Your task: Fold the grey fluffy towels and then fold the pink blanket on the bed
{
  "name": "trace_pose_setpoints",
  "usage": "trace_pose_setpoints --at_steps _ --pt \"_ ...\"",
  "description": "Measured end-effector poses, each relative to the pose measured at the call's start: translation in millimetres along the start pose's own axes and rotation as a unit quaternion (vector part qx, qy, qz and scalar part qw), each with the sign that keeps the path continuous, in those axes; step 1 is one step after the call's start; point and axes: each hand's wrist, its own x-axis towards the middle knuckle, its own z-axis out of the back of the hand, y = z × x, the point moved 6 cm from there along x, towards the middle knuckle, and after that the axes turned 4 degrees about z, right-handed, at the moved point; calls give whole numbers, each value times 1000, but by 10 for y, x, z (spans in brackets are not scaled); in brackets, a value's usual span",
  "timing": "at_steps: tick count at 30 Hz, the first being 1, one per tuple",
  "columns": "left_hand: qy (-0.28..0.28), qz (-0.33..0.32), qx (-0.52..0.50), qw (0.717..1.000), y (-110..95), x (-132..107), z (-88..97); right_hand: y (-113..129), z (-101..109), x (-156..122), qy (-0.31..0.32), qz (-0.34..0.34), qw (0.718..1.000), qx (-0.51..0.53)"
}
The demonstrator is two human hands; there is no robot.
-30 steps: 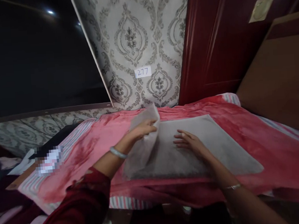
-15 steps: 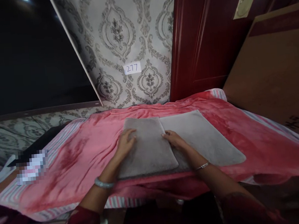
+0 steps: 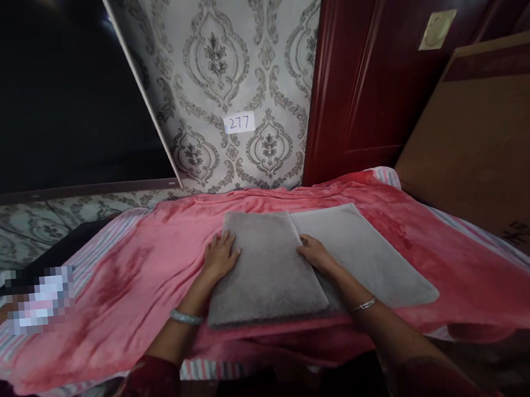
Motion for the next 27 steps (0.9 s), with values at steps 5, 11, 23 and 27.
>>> trace_pose_setpoints --at_steps 5,11,23,27 --pt "-2 -24 57 998 -264 267 157 130 34 317 -4 -17 999 -43" --pt "-48 -38 96 993 -385 234 -136 281 -54 690 -34 -48 995 -76" --pt "-32 -37 73 996 -328 258 -160 356 -103 664 -133 -16 975 -176" --pt "-37 -46 80 995 -352 266 -155 349 -11 604 -116 -19 977 -179"
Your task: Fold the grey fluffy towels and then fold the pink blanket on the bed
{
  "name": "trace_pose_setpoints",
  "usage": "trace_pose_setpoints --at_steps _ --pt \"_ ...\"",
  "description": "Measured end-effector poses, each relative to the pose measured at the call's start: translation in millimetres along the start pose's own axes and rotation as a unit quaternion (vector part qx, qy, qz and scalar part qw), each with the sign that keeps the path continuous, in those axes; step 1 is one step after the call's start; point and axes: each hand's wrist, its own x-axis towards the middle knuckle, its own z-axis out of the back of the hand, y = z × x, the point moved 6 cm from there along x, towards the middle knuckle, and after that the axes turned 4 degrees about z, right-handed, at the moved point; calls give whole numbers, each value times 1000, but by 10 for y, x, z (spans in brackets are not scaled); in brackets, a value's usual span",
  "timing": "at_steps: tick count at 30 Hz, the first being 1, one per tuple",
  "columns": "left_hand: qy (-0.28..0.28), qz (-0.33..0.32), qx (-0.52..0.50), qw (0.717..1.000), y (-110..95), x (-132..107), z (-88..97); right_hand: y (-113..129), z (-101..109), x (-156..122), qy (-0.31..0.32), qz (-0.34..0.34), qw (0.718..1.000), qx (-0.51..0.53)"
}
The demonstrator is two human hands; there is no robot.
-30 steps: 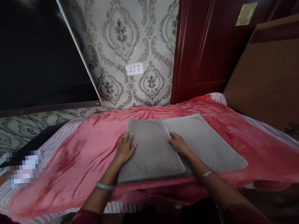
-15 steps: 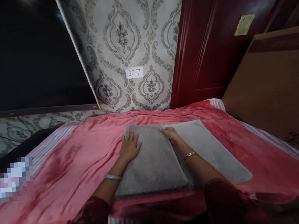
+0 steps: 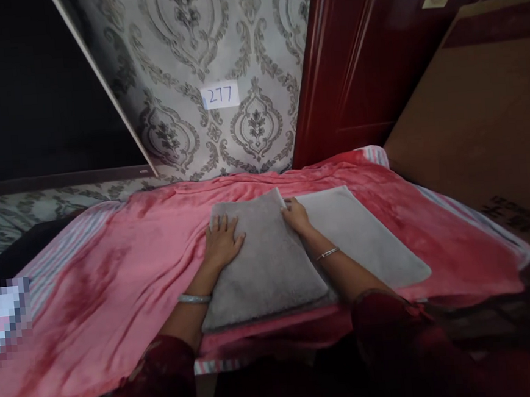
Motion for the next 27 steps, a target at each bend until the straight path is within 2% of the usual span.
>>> trace_pose_setpoints --at_steps 3,6,9,12,15,18,20,23,25,27 --pt "-4 -7 -1 1000 -10 3 4 -55 92 -207 22 43 999 1" --pt "-11 -7 -9 1000 -11 -3 19 -150 156 -547 61 90 994 3" --pt "-34 -18 -15 999 -37 -24 64 -279 187 -856 92 97 991 8" --pt "-48 -55 -13 997 -104 -50 108 -317 219 -1031 94 117 988 30" --pt "-9 -80 -5 997 -149 -56 102 -289 262 -1105 95 118 988 32" --pt "39 -68 9 997 -154 -25 116 -229 333 -1183 110 91 989 -35" --pt "63 -64 5 996 -197 27 152 -124 408 -1279 97 116 984 -95" --pt "103 -106 -28 989 -430 175 199 85 439 -1508 75 217 961 -150" --pt "127 -149 -54 979 -679 317 199 170 331 -1689 116 284 939 -154" --pt "128 -172 -75 974 -929 477 174 179 181 -1835 178 319 919 -149"
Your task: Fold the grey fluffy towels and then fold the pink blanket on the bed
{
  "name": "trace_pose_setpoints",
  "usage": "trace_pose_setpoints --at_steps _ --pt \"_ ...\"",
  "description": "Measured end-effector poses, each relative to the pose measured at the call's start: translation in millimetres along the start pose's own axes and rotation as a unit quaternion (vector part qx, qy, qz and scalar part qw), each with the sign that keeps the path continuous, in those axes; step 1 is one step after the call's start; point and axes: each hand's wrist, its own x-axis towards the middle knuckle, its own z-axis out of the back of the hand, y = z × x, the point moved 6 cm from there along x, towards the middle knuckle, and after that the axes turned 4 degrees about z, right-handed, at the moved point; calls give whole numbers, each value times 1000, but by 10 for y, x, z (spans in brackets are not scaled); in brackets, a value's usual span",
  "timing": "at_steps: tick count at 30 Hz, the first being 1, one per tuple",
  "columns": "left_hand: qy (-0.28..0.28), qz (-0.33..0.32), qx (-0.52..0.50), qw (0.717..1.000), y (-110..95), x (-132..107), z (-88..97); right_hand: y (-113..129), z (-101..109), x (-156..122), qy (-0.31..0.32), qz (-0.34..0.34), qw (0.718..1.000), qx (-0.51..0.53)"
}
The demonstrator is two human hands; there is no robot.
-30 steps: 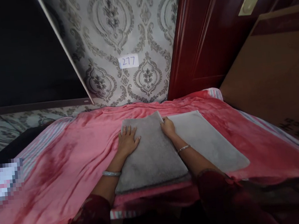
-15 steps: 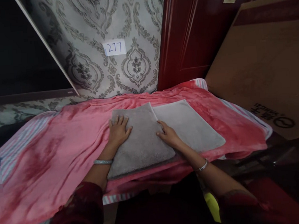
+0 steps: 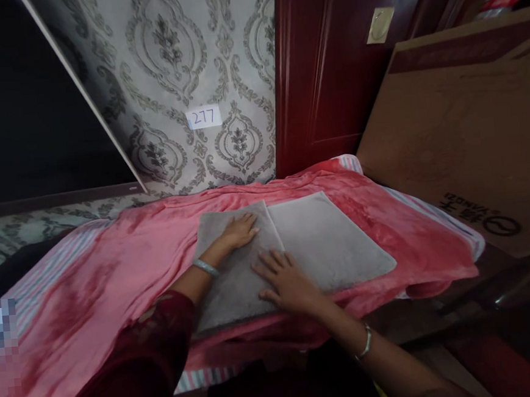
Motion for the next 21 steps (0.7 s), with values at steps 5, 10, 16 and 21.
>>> trace_pose_setpoints --at_steps 5,10,16,21 --pt "-49 12 -6 999 -223 389 -167 10 -185 -76 29 3 999 26" --pt "-67 6 17 998 -221 407 -269 27 -183 -299 6 -4 999 51" --pt "-72 10 43 996 -200 435 -232 -297 72 -649 -73 13 987 145" --pt "-71 10 54 996 -227 468 -201 -1420 769 -1133 -259 -249 933 -5"
